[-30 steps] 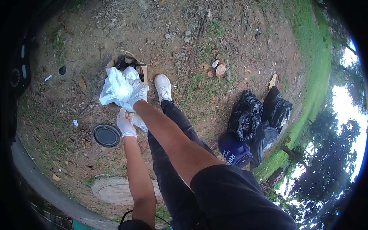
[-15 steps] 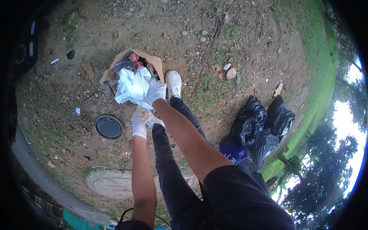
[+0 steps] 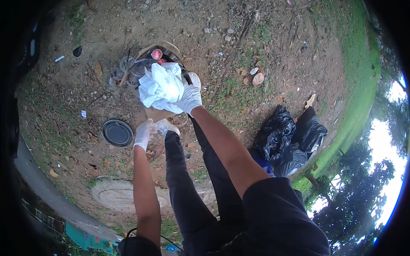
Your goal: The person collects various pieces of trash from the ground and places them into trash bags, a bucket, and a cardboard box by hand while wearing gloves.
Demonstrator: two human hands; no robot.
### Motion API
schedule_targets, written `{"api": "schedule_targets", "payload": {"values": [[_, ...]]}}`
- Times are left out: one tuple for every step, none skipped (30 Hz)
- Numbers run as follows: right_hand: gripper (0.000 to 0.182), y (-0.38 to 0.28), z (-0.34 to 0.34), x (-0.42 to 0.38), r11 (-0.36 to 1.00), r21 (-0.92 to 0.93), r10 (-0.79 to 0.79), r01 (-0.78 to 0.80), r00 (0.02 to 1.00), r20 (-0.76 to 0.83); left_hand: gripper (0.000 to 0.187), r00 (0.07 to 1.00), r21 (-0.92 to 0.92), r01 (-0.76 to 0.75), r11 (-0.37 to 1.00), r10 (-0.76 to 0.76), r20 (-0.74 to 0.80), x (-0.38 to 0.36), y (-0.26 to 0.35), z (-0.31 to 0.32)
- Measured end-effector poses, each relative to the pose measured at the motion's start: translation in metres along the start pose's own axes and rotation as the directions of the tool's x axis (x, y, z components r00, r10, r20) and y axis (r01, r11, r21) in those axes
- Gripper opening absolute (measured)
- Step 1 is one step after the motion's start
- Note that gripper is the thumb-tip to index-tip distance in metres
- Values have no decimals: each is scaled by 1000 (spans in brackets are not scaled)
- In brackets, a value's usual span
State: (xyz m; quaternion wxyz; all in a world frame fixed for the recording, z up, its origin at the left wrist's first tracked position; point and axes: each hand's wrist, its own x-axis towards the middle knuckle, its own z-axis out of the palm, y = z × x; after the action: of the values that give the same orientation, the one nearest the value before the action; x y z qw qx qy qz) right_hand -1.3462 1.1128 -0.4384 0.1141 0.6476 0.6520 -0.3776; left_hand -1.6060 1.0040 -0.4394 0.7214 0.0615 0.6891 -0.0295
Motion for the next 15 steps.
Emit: {"api": "schedule_targets", "payload": {"values": [[91,6,-3,3,997,-14,-76,76,995,-62,51,995,25,-45,999,46,-84,3,-4,-11],[88,11,-8,4,988,-32,-152,149,981,-123,49,982,54,-85,995,93,-166,7,-9,-21],[94,16,-13,2,990,16,-136,138,987,-81,47,962,6,-154,988,151,-228,11,-13,-33],[94,22,-14,1,990,17,-135,137,988,-81,45,935,-36,-226,973,207,-289,16,-15,-43],[94,28,-14,2,995,73,-63,64,998,-17,43,910,-38,-271,962,243,-337,20,-16,-55],[95,34,-13,6,992,123,2,-9,999,52,43,913,-72,-280,957,242,-327,28,-15,-67],[92,42,0,11,968,247,30,-36,999,26,45,897,-64,-319,945,280,-342,45,-20,-82],[92,48,5,16,969,246,30,-35,999,26,48,880,-53,-357,933,316,-354,63,-25,-94],[93,53,11,18,960,276,33,-48,998,60,48,881,-51,-353,934,314,-354,78,-28,-105],[94,57,14,20,951,302,32,-59,995,92,49,839,205,-330,922,386,-385,93,-27,-114],[97,57,6,20,948,317,-18,-15,995,101,53,796,446,-275,852,462,-391,102,-22,-116],[97,55,0,18,950,312,-17,-15,995,100,53,796,442,-279,853,463,-390,112,-17,-117],[99,55,-2,19,898,433,-83,81,996,-15,48,774,514,-276,813,505,-383,115,-1,-115],[100,56,0,21,826,532,-129,184,982,-140,43,752,583,-273,765,548,-367,129,10,-115],[98,59,2,20,789,581,-125,200,978,-166,58,740,608,-313,730,588,-327,141,19,-117]]}}
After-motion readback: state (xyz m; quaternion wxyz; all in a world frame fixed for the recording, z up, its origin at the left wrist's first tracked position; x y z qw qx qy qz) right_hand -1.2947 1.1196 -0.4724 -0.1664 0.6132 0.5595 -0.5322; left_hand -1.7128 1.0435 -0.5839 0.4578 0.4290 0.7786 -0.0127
